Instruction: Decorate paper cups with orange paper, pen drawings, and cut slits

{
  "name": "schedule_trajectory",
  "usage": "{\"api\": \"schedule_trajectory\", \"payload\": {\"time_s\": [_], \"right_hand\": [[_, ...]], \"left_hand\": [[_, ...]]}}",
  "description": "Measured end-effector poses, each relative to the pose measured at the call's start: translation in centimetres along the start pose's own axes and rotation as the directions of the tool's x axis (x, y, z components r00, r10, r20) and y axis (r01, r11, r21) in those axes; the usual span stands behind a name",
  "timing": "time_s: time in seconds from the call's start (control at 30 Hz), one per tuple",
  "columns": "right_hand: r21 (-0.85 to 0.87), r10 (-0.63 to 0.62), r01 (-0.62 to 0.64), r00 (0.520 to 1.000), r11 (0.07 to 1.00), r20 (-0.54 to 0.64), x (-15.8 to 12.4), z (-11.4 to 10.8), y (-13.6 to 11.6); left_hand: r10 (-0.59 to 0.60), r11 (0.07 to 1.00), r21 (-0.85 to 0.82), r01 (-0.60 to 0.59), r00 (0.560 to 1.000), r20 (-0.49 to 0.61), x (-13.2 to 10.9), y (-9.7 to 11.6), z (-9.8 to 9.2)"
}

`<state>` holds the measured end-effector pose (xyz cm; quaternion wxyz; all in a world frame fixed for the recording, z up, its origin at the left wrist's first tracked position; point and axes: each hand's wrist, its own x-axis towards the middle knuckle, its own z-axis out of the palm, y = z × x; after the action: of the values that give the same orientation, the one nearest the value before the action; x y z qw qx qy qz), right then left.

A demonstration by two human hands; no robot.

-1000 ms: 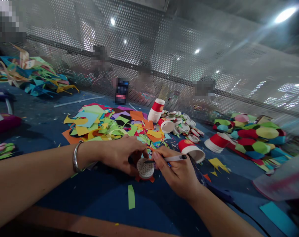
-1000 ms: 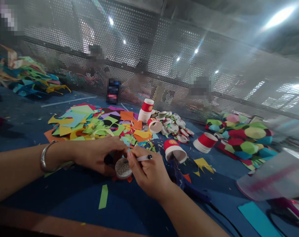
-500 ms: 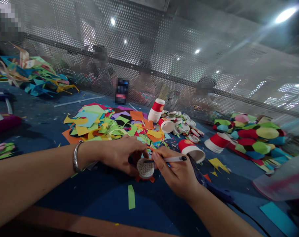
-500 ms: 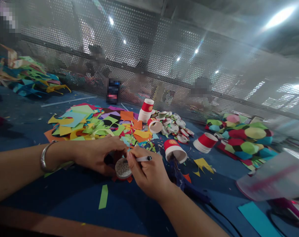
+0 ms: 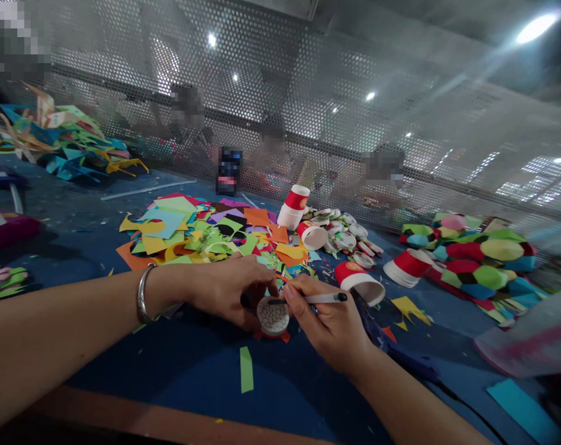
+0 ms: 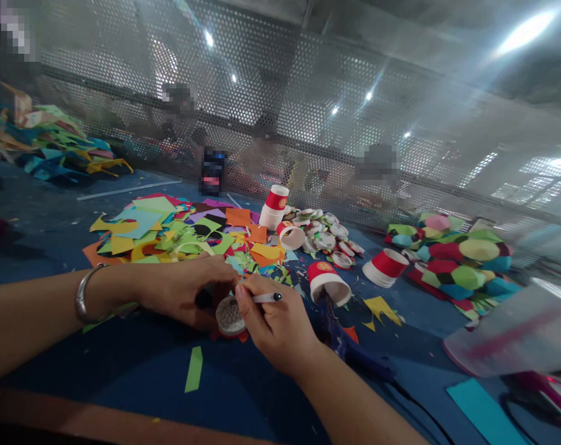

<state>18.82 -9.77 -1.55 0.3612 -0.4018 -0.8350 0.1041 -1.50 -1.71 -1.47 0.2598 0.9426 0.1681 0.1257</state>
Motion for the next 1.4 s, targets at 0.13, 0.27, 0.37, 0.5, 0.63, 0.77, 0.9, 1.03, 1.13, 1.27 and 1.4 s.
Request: {"api": "schedule_trajectory", "payload": {"time_s": [0.13, 0.27, 0.37, 0.5, 0.63, 0.77, 0.9, 1.03, 1.13, 1.27, 1.4], "right_hand": [[0.029, 0.013, -0.013, 1.000, 0.999, 0.013, -0.04, 0.06, -0.02], [0.071, 0.034, -0.036, 0.999, 0.997, 0.028, -0.04, 0.12, -0.06], [0.095, 0.032, -0.035, 0.999, 0.995, 0.032, -0.02, 0.15, -0.08], [0.111, 0.032, -0.036, 0.999, 0.993, 0.036, -0.09, 0.16, -0.07], [0.103, 0.038, -0.038, 0.999, 0.994, 0.001, -0.26, 0.10, 0.05], [0.067, 0.056, -0.054, 0.998, 0.996, -0.029, -0.36, 0.05, 0.36], [0.049, 0.061, -0.061, 0.998, 0.997, -0.004, -0.33, 0.13, 0.57], [0.058, 0.056, -0.057, 0.998, 0.997, 0.004, -0.22, 0.22, 0.55], [0.064, 0.041, -0.042, 0.999, 0.997, 0.006, -0.13, 0.21, 0.51], [0.060, 0.027, -0.028, 1.000, 0.998, 0.007, -0.03, 0.18, 0.45], [0.034, 0.013, -0.013, 1.000, 0.999, 0.006, 0.09, 0.23, 0.31]], "left_hand": [[-0.006, 1.000, 0.017, 0.005, 1.000, 0.022, -0.02, -0.07, -0.02], [-0.015, 0.999, 0.040, 0.014, 1.000, 0.010, -0.02, -0.13, -0.02], [-0.019, 0.999, 0.045, 0.019, 1.000, -0.001, 0.00, -0.11, 0.02], [-0.010, 1.000, -0.004, 0.010, 1.000, 0.017, 0.02, -0.03, 0.04], [-0.002, 1.000, -0.013, 0.002, 1.000, 0.010, 0.03, -0.03, 0.04], [-0.017, 1.000, 0.001, 0.017, 1.000, 0.008, -0.01, 0.02, -0.02], [-0.043, 0.999, -0.010, 0.043, 0.999, 0.006, -0.06, 0.20, -0.12], [-0.039, 0.999, -0.010, 0.039, 0.999, 0.029, -0.04, 0.23, -0.18], [-0.030, 0.999, -0.013, 0.031, 0.999, 0.036, -0.01, 0.13, -0.18], [-0.014, 0.999, -0.043, 0.016, 0.999, 0.042, 0.01, 0.05, -0.14], [0.006, 0.999, -0.035, -0.005, 0.999, 0.035, 0.01, -0.02, -0.09]]}}
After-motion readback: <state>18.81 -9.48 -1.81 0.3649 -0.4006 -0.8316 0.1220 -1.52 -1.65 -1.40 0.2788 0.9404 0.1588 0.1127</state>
